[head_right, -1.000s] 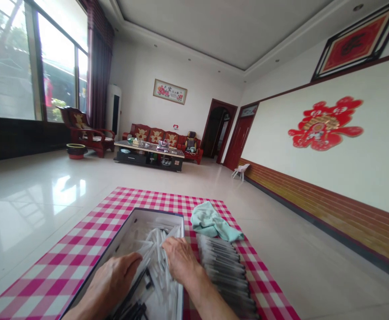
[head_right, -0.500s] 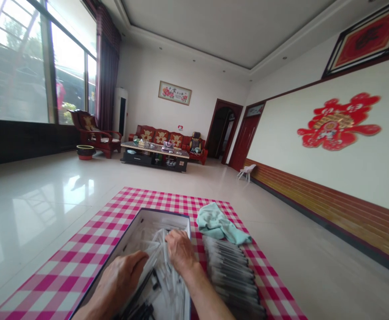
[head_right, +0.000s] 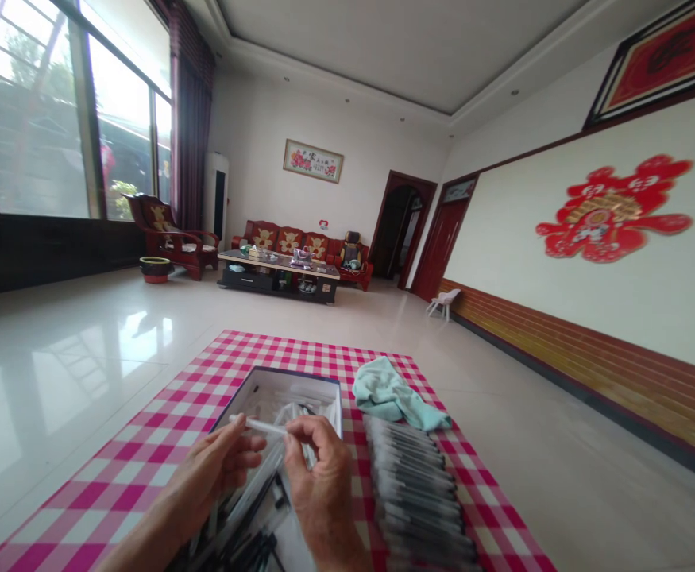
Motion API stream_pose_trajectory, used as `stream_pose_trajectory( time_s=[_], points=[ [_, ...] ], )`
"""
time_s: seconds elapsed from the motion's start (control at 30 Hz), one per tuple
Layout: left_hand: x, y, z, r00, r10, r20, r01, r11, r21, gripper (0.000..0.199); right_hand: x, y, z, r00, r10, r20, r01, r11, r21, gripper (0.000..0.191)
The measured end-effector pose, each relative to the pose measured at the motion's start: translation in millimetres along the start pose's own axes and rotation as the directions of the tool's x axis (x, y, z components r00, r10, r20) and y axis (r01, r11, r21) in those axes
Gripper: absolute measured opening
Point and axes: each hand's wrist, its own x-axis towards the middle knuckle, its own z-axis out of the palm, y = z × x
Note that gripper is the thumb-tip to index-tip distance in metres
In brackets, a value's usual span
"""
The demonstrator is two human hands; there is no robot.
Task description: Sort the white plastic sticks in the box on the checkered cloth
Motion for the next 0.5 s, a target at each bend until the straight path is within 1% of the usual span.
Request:
stream_pose_trajectory(
  time_s=[0.07, 0.13, 0.2, 0.27, 0.3, 0.33, 0.4, 0.47, 0.5],
  points=[
    [2, 3, -1.1, 0.998, 0.021, -0.055, -0.026, 0.995, -0.092, 0.023, -4, -1, 4, 0.995, 0.043, 0.088, -0.047, 0.998, 0.035, 0.006],
    [4, 5, -3.0, 0.993, 0.056, -0.103, -0.072, 0.985, -0.156, 0.017, -8, 1, 5, 0.968, 0.136, 0.213, -0.144, 0.989, 0.022, 0.009],
    [6, 6, -5.0, 0.984, 0.099, -0.149, -0.128, 0.972, -0.197, 0.016, -15, 5, 4, 0.905, 0.242, 0.350, -0.221, 0.970, -0.099, 0.014],
    [7, 6, -6.5, 0.965, 0.161, -0.206, -0.205, 0.955, -0.215, 0.022, -26, 12, 0, 0.835, 0.327, 0.442, -0.204, 0.931, -0.303, 0.016],
    [7, 6, -7.1, 0.952, 0.200, -0.233, -0.250, 0.945, -0.212, 0.027, -33, 16, -2, 0.816, 0.366, 0.448, -0.176, 0.895, -0.410, 0.016],
    [8, 6, -7.5, 0.937, 0.238, -0.254, -0.292, 0.935, -0.202, 0.033, -40, 19, -3, 0.809, 0.405, 0.426, -0.157, 0.847, -0.507, 0.017],
    [9, 4, -8.5, 0.912, 0.297, -0.282, -0.353, 0.920, -0.171, 0.042, -52, 26, -4, 0.818, 0.473, 0.327, -0.159, 0.732, -0.663, 0.021],
    [10, 2, -9.9, 0.900, 0.326, -0.290, -0.374, 0.918, -0.131, 0.048, -61, 30, -3, 0.827, 0.500, 0.256, -0.155, 0.641, -0.752, 0.026],
    [11, 1, -10.6, 0.899, 0.329, -0.289, -0.374, 0.921, -0.113, 0.049, -64, 31, -2, 0.828, 0.502, 0.249, -0.141, 0.617, -0.774, 0.027]
  ],
)
